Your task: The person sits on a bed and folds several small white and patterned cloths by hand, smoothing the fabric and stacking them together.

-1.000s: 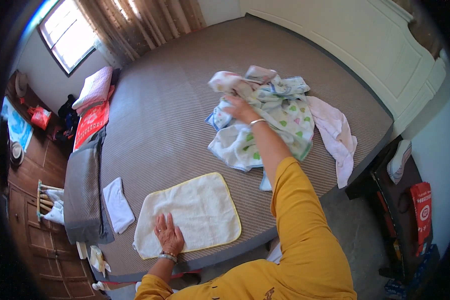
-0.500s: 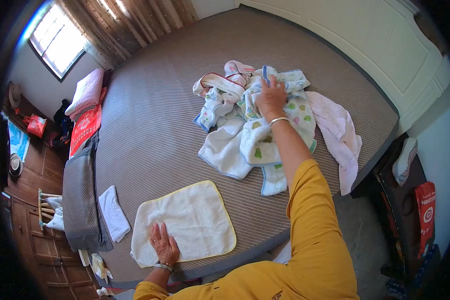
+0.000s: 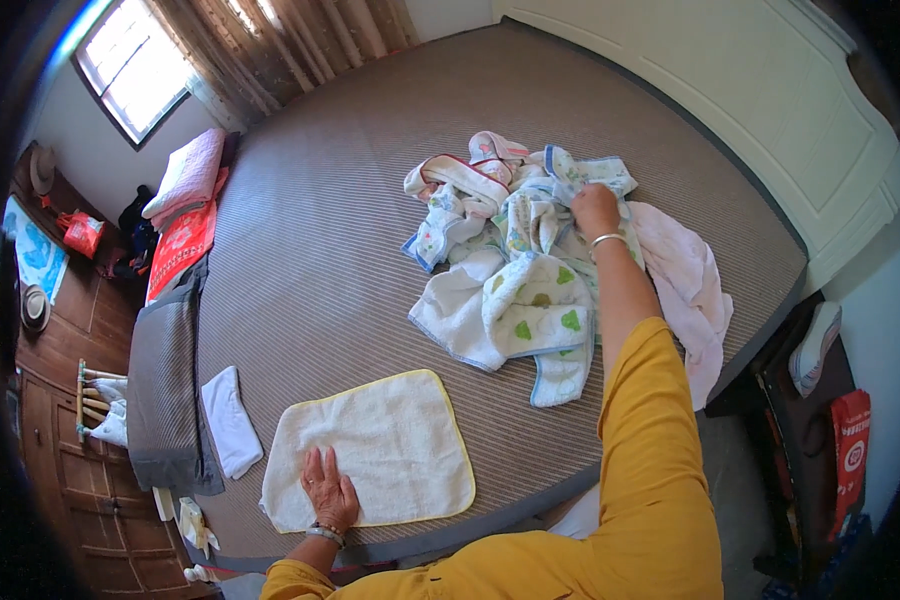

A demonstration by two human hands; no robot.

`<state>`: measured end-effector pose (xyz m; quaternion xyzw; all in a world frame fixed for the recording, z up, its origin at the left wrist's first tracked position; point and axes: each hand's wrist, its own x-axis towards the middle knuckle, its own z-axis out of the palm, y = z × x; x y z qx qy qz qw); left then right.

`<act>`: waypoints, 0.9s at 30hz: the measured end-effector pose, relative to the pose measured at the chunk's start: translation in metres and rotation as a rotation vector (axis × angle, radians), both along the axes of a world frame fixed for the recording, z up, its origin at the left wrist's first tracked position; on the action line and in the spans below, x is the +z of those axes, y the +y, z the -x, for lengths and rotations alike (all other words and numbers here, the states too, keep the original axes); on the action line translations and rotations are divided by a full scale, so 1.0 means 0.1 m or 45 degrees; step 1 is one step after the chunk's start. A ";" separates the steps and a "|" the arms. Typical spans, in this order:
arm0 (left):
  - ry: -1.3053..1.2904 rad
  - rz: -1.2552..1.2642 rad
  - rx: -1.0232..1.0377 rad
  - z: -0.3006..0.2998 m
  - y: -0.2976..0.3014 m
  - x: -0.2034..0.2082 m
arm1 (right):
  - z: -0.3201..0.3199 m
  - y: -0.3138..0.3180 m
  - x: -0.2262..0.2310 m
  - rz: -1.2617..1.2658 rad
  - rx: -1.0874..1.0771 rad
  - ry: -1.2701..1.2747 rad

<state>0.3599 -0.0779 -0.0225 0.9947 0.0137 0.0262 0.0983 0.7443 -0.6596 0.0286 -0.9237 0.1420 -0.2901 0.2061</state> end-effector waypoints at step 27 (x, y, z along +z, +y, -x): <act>-0.040 -0.019 -0.039 0.01 0.03 0.02 | -0.97 1.06 1.07 -0.642 0.372 -0.722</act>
